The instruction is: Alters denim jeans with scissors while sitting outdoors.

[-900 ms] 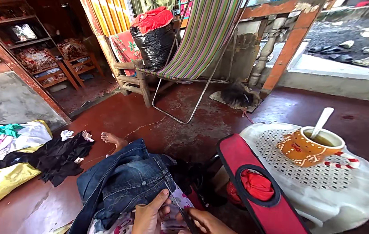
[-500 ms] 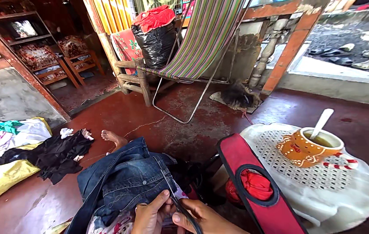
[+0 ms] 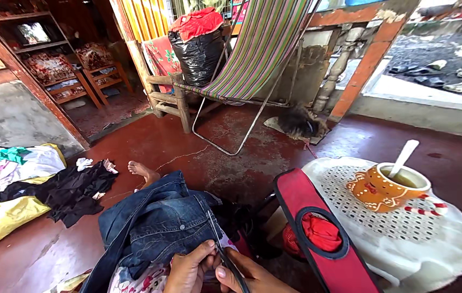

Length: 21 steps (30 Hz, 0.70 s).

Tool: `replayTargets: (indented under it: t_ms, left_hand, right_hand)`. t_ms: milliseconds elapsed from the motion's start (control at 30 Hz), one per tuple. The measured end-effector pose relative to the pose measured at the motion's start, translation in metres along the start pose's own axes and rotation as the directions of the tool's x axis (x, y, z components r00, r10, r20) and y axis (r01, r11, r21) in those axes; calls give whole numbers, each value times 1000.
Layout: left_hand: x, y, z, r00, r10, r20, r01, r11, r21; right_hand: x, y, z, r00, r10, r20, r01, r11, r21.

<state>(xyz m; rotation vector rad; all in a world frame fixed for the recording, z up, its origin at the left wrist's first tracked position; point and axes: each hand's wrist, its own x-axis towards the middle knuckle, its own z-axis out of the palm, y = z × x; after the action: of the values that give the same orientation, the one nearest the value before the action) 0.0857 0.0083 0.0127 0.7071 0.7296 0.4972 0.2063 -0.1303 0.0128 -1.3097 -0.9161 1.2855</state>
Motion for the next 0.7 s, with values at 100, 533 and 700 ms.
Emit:
replayTargets:
  t_ms: [100, 533, 700]
  left_hand:
    - [-1, 0, 2, 1000, -6, -14, 6, 1000, 17]
    - [6, 1, -2, 993, -112, 30, 112, 994, 17]
    - [4, 2, -8, 951, -113, 289, 148, 984, -100]
  right_hand:
    - [2, 3, 0, 999, -5, -41, 3, 998, -55]
    - [-2, 3, -2, 998, -31, -52, 37, 991, 129]
    - [-6, -4, -1, 999, 12, 44, -25, 952, 304]
